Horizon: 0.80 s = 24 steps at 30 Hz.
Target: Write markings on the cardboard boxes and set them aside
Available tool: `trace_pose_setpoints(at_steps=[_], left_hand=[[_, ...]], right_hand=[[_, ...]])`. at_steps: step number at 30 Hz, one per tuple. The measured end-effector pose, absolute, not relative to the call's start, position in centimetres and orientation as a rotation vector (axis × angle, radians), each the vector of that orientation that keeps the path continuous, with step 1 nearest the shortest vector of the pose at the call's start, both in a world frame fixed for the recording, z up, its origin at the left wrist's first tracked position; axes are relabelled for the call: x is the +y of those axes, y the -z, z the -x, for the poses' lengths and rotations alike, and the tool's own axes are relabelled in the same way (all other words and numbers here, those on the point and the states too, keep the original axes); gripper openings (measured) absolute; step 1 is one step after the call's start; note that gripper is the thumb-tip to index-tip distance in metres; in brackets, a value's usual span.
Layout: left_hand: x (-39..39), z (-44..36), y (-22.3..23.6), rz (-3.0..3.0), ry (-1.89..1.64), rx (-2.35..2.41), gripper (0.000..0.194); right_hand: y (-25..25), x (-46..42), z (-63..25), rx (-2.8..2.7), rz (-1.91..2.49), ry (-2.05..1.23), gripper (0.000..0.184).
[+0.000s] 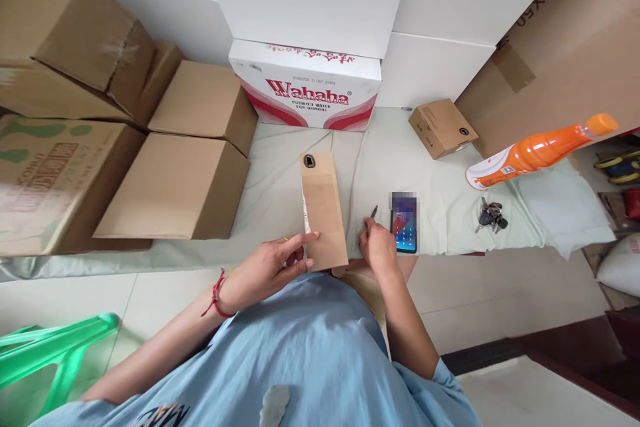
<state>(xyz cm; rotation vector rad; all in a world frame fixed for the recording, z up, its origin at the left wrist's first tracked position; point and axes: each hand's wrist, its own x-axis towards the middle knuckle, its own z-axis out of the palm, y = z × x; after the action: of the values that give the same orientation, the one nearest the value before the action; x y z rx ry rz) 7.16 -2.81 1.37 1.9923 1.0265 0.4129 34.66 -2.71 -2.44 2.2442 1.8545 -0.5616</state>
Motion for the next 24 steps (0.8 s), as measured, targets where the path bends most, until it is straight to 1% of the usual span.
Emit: trace_pose_setpoints(at_steps=[2, 4, 6, 8, 10, 12, 17, 20, 24], left_hand=[[-2.2, -7.2, -1.8, -2.002, -0.53, 1.033, 0.042], [-1.2, -7.5, -2.0, -2.041, -0.718, 1.088, 0.038], [0.3, -8.1, -1.9, -2.092, -0.904, 1.131, 0.035], [1.9, -8.9, -1.1, -2.141, -0.988, 1.122, 0.034], [3.5, -9.7, 0.2, -2.162, -0.965, 1.083, 0.036], [4.5, -10.4, 1.6, -2.136, -0.94, 1.031, 0.038], [4.8, -10.9, 3.5, -2.117, -0.995, 0.997, 0.043], [4.5, -10.7, 3.5, -2.184, -0.976, 1.027, 0.043], [4.7, -10.6, 3.3, -2.251, -0.932, 1.037, 0.042]], right_hand=[[2.3, -2.9, -35.1, 1.876, -2.204, 0.549, 0.045], [1.9, -2.9, -35.7, 1.887, -2.149, 0.525, 0.046], [1.3, -2.6, -36.3, 1.878, -2.093, 0.49, 0.049], [0.7, -1.9, -36.8, 1.876, -2.029, 0.464, 0.051], [0.1, -0.9, -37.3, 1.896, -1.952, 0.458, 0.046], [-0.4, 0.1, -37.4, 1.938, -1.865, 0.468, 0.037], [-1.0, 2.1, -36.9, 2.067, -1.723, 0.463, 0.019], [-1.6, 2.8, -37.3, 2.138, -1.749, 0.399, 0.013], [-3.6, 3.6, -39.6, 2.199, -1.966, 0.218, 0.012]])
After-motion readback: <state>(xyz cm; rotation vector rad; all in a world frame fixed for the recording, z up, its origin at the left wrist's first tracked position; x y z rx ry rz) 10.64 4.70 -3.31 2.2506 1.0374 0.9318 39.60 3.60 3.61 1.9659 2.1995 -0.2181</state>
